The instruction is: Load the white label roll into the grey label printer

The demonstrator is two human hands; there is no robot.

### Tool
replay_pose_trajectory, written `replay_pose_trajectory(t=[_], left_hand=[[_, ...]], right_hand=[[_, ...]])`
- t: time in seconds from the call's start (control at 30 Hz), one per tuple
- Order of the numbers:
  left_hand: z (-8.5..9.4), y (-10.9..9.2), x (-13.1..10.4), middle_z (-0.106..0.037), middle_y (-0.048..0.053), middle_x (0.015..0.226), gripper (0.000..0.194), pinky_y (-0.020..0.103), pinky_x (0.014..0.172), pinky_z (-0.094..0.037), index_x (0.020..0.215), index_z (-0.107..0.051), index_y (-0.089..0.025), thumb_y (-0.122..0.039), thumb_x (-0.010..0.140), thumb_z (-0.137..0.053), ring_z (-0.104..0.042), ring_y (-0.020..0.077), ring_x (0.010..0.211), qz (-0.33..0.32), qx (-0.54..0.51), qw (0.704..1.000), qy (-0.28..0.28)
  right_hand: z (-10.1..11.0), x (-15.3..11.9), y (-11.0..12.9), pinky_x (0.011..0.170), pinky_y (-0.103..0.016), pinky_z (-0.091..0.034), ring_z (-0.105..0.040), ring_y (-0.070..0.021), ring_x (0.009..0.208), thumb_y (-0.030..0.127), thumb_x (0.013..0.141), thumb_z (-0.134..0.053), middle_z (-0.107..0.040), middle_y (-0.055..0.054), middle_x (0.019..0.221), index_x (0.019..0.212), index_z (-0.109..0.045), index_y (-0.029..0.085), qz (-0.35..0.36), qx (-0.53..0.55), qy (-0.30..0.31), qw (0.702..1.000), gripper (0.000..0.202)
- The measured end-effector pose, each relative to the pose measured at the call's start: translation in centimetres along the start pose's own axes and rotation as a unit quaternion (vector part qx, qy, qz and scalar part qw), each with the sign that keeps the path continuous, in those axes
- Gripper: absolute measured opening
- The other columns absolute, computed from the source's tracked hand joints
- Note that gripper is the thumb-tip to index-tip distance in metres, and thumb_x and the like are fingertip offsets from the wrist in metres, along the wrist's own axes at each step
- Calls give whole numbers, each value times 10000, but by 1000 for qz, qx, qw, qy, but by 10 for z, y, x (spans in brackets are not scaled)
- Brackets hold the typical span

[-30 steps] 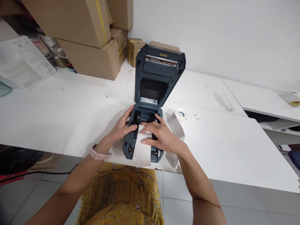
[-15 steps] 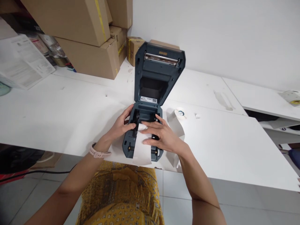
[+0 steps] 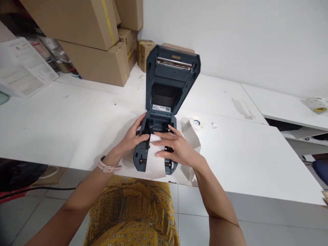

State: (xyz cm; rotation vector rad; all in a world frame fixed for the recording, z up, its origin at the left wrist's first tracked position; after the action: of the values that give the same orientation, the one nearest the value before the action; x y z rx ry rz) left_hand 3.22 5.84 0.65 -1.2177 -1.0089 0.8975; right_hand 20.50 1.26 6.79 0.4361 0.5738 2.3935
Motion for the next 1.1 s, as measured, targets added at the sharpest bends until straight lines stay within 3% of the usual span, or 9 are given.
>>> replay_pose_trajectory(t=[0.33, 0.7, 0.93, 1.0, 1.1], left_hand=[[0, -2, -1, -391, 137, 1693, 1002, 567, 1209, -433, 1651, -266, -262, -501, 823, -775, -380, 405, 1548, -1, 3, 1000, -2], [-2, 0, -3, -275, 128, 1752, 1056, 599, 1240, -383, 1681, -206, -291, -566, 843, -785, -345, 421, 1566, 4, -21, 1000, 19], [-4, 2, -6, -214, 109, 1773, 1100, 594, 1196, -455, 1696, -143, -320, -547, 844, -800, -327, 418, 1578, 28, -44, 998, 36], [-4, 2, -5, -217, 109, 1772, 1100, 581, 1196, -461, 1696, -154, -318, -545, 839, -805, -330, 418, 1577, 27, -46, 998, 31], [-2, 4, -5, -244, 112, 1764, 1094, 582, 1203, -451, 1694, -167, -326, -542, 835, -809, -370, 421, 1557, 22, -39, 999, 28]], right_hand=[[0, 0, 2, 1327, -637, -225, -573, -284, 1455, 508, 965, -699, -658, -94, 1497, 1315, -706, 290, -4, -5, 7, 1000, 412], [-6, -5, 3, 1322, -663, -194, -487, -308, 1523, 571, 960, -666, -546, -115, 1605, 1379, -663, 293, -29, -24, 20, 999, 503], [2, -9, 7, 1332, -664, -170, -541, -329, 1479, 574, 924, -719, -588, -117, 1568, 1453, -606, 302, -36, -5, 8, 999, 605], [23, -8, 5, 1345, -627, -174, -577, -316, 1447, 553, 902, -759, -620, -89, 1541, 1462, -591, 330, -38, 12, -47, 998, 625], [82, -2, -5, 1314, -534, -325, -555, -281, 1467, 542, 966, -684, -622, -51, 1538, 1436, -598, 354, -32, 39, -266, 963, 513]])
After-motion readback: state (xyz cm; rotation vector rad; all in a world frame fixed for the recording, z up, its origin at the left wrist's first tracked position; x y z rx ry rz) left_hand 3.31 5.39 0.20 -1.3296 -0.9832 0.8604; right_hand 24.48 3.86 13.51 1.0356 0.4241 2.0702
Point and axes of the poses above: each hand's wrist, its own x-axis towards the middle knuckle, its own z-axis out of the back of the hand, y = z × x, the point moved 7 cm from there along x, towards the middle knuckle
